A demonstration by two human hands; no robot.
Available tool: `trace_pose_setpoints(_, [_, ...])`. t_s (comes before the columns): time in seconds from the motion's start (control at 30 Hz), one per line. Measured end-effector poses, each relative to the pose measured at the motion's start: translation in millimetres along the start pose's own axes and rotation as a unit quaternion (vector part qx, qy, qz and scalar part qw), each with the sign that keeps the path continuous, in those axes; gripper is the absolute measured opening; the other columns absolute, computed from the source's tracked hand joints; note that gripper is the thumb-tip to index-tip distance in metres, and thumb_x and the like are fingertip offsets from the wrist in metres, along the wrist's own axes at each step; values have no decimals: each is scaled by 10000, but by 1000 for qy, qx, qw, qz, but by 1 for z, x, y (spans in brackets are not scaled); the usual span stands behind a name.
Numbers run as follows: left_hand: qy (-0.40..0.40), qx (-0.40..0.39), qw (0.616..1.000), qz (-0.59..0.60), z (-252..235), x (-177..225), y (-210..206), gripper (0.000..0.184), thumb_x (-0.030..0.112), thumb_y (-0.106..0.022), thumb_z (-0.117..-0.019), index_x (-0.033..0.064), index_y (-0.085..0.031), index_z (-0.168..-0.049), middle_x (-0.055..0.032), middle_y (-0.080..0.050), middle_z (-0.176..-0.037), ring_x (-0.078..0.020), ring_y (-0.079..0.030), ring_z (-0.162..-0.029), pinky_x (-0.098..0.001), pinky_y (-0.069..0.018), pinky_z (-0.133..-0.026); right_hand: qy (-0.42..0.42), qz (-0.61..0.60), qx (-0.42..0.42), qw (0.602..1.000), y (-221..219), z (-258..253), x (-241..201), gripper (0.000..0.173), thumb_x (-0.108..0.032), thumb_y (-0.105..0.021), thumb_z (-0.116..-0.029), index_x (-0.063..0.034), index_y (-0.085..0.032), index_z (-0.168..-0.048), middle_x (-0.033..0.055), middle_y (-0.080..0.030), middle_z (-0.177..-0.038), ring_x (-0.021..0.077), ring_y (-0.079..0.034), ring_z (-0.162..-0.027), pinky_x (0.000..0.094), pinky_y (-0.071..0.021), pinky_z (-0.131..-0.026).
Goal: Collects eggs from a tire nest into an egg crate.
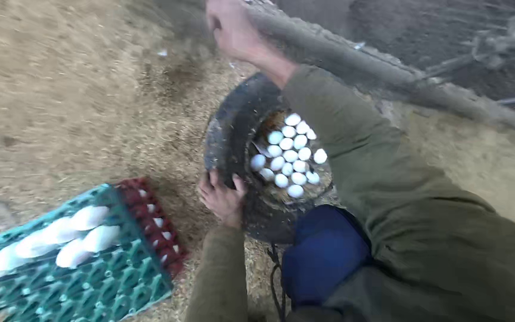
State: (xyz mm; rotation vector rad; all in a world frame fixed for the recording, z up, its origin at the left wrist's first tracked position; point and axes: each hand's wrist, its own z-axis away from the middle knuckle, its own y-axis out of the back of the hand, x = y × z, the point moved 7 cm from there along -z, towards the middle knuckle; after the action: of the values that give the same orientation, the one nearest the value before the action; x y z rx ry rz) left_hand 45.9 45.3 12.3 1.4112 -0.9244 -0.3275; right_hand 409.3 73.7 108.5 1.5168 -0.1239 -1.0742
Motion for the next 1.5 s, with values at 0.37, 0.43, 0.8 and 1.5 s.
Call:
trace_pose_setpoints(0.37, [13,-65,996,52,-6,-8,4,709,487,-441,-938,-18,-508,-1432,-311,-433,-1504,-517,-463,-1348,-644,-391,-1058,-153,-33,-63,986,-75,299,165,323,-14,-511,-1010,-17,-674,-1289,237,-673,-1258,404,-654,-1173,584,-497,-1037])
trace_pose_setpoints(0.43, [13,-73,995,59,-4,-11,1,689,462,-448,-947,-12,-495,-1444,-308,-432,-1503,-509,-456,-1357,-651,-378,-1070,-114,-7,-59,992,-101,287,165,381,-8,-539,-988,-46,-637,-1354,212,-596,-1406,388,-571,-1313,561,-461,-1099])
trace_pose_setpoints(0.8, [39,-114,990,70,-4,-17,-2,614,451,-353,-1025,75,-435,-1503,-251,-386,-1543,-464,-463,-1348,-653,-414,-1032,-162,138,-175,961,-135,226,181,934,-406,-880,-725,-243,-454,-1540,227,-314,-1617,522,-347,-1430,778,-404,-943])
trace_pose_setpoints(1.5, [41,-105,991,76,-5,-17,-6,631,472,-266,-1039,80,-461,-1493,-226,-379,-1567,-458,-461,-1351,-655,-421,-1013,-136,160,-221,952,-152,222,182,765,-346,-897,-728,-362,-577,-1422,280,-302,-1605,585,-431,-1331,737,-507,-819])
